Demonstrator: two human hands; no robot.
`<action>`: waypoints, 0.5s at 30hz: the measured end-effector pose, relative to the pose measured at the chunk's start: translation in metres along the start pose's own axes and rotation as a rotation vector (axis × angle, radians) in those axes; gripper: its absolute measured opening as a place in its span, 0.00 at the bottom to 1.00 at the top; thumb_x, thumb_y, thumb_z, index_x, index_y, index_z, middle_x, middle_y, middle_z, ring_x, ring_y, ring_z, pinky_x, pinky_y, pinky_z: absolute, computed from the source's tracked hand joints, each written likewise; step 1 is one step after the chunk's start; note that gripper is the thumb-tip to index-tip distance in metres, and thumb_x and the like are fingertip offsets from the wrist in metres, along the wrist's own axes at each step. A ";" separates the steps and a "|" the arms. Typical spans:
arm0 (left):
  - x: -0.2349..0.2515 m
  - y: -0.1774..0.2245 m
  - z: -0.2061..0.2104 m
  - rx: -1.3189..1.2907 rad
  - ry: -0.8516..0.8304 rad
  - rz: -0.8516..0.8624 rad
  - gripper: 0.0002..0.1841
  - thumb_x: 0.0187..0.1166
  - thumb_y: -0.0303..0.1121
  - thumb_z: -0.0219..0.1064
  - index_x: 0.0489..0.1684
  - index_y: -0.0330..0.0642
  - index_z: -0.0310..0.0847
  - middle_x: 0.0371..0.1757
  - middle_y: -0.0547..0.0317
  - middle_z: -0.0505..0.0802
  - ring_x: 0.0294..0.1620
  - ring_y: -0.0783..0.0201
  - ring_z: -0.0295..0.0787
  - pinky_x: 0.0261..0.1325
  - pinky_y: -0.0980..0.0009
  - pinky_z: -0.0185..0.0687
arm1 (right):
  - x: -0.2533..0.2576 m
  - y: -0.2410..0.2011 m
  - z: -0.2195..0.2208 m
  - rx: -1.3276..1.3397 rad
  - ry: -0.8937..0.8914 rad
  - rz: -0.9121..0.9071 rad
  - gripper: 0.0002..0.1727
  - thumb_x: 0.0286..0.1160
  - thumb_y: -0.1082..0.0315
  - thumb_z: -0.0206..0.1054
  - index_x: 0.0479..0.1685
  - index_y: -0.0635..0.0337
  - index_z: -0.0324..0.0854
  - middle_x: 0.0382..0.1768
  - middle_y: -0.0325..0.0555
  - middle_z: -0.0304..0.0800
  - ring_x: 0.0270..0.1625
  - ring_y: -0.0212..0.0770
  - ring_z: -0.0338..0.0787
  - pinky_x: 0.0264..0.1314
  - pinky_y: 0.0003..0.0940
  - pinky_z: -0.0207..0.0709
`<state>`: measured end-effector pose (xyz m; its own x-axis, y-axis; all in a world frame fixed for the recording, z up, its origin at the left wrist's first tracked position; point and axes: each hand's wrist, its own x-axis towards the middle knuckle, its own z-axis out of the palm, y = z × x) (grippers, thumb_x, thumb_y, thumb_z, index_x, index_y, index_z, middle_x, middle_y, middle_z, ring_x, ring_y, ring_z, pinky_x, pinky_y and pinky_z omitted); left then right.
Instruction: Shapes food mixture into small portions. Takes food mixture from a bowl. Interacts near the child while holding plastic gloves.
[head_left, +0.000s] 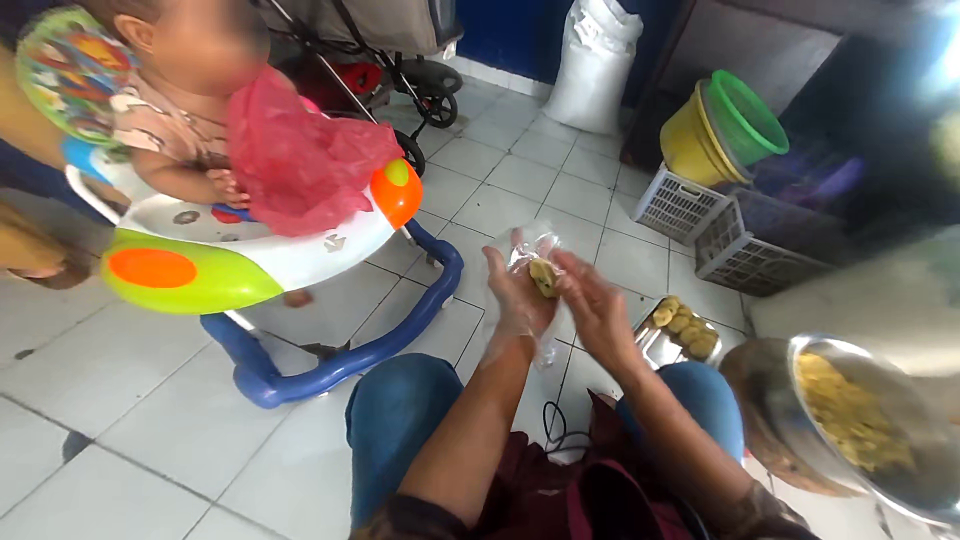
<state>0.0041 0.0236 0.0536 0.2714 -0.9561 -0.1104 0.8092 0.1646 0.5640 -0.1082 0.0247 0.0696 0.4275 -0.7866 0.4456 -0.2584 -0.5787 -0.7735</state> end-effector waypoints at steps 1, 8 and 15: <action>-0.003 -0.002 -0.001 0.147 -0.011 0.080 0.41 0.81 0.71 0.16 0.87 0.67 0.57 0.68 0.70 0.86 0.58 0.75 0.85 0.56 0.73 0.83 | -0.003 0.005 0.010 -0.052 0.035 -0.034 0.21 0.85 0.69 0.60 0.71 0.69 0.81 0.72 0.60 0.84 0.74 0.46 0.85 0.76 0.42 0.78; 0.004 0.010 -0.005 0.154 -0.189 0.142 0.44 0.76 0.74 0.11 0.94 0.67 0.32 0.92 0.62 0.58 0.87 0.60 0.59 0.81 0.59 0.64 | 0.017 0.018 -0.007 0.784 0.130 0.526 0.20 0.92 0.71 0.46 0.75 0.67 0.73 0.59 0.51 0.88 0.54 0.39 0.92 0.62 0.35 0.86; -0.001 0.002 -0.021 0.716 -0.336 0.343 0.38 0.84 0.69 0.22 0.96 0.71 0.33 0.95 0.74 0.51 0.92 0.66 0.49 0.89 0.56 0.53 | 0.019 0.002 -0.020 0.509 -0.150 0.576 0.18 0.89 0.75 0.52 0.71 0.69 0.78 0.56 0.54 0.89 0.49 0.38 0.93 0.56 0.33 0.88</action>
<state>0.0164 0.0298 0.0374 0.1805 -0.9213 0.3446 0.1567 0.3728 0.9146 -0.1184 0.0044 0.0854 0.4687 -0.8743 -0.1260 -0.0611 0.1102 -0.9920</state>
